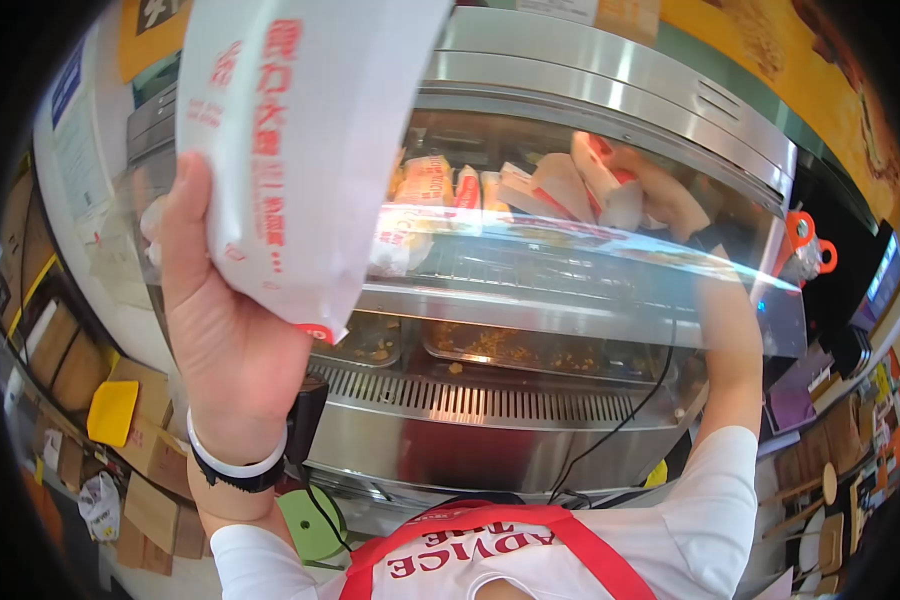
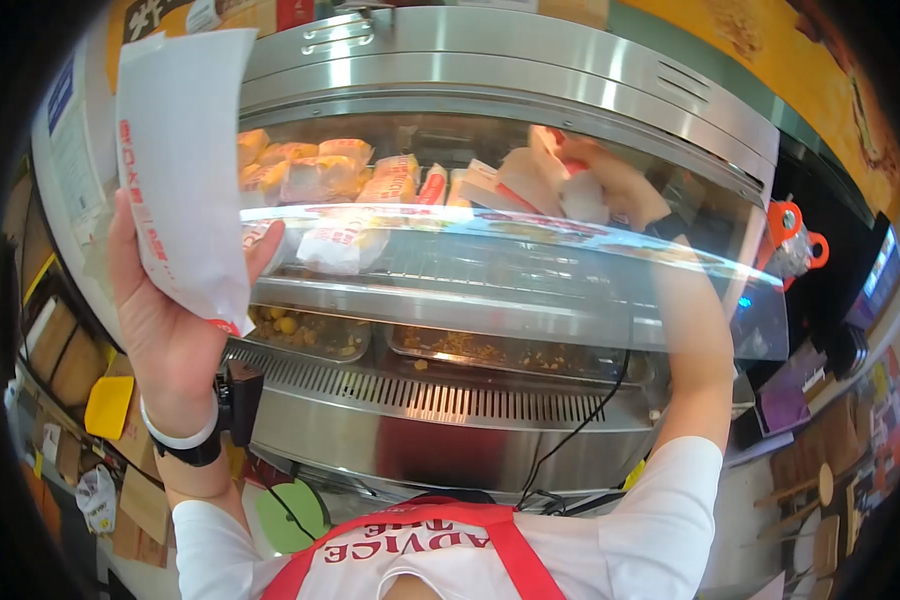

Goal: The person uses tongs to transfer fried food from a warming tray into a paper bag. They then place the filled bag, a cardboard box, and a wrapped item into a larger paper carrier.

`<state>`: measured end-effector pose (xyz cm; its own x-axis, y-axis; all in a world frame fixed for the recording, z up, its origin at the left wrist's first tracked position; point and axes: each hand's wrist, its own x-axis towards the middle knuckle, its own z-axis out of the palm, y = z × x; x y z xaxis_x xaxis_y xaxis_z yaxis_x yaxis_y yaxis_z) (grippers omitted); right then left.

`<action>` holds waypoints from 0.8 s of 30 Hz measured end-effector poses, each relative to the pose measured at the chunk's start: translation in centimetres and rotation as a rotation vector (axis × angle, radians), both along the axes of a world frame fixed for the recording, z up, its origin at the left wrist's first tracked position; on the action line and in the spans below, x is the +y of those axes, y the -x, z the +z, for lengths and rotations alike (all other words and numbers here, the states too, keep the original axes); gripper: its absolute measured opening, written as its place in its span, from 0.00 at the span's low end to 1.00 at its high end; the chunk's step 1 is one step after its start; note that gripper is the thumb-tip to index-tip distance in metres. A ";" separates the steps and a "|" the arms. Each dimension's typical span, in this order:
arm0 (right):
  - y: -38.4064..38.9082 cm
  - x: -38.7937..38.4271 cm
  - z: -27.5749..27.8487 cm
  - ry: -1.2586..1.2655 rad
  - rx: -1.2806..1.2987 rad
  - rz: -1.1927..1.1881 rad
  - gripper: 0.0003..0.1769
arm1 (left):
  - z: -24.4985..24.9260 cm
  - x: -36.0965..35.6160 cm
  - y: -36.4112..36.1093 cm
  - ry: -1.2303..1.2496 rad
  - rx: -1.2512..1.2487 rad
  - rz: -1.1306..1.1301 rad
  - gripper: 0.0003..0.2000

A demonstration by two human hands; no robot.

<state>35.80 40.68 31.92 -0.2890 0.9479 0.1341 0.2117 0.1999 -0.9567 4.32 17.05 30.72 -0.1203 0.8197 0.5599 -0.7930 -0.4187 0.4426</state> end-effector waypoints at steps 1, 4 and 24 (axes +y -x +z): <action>2.0 -0.6 0.1 -0.002 0.229 0.089 0.15 | 0.1 0.0 -0.2 0.027 -0.016 0.033 0.17; 8.4 -0.9 0.0 0.268 0.369 0.549 0.19 | 0.1 0.2 -0.5 0.051 0.015 0.106 0.20; 17.2 -12.2 -8.2 0.603 0.099 0.965 0.25 | -18.4 -1.4 -1.6 0.175 -0.339 -0.084 0.35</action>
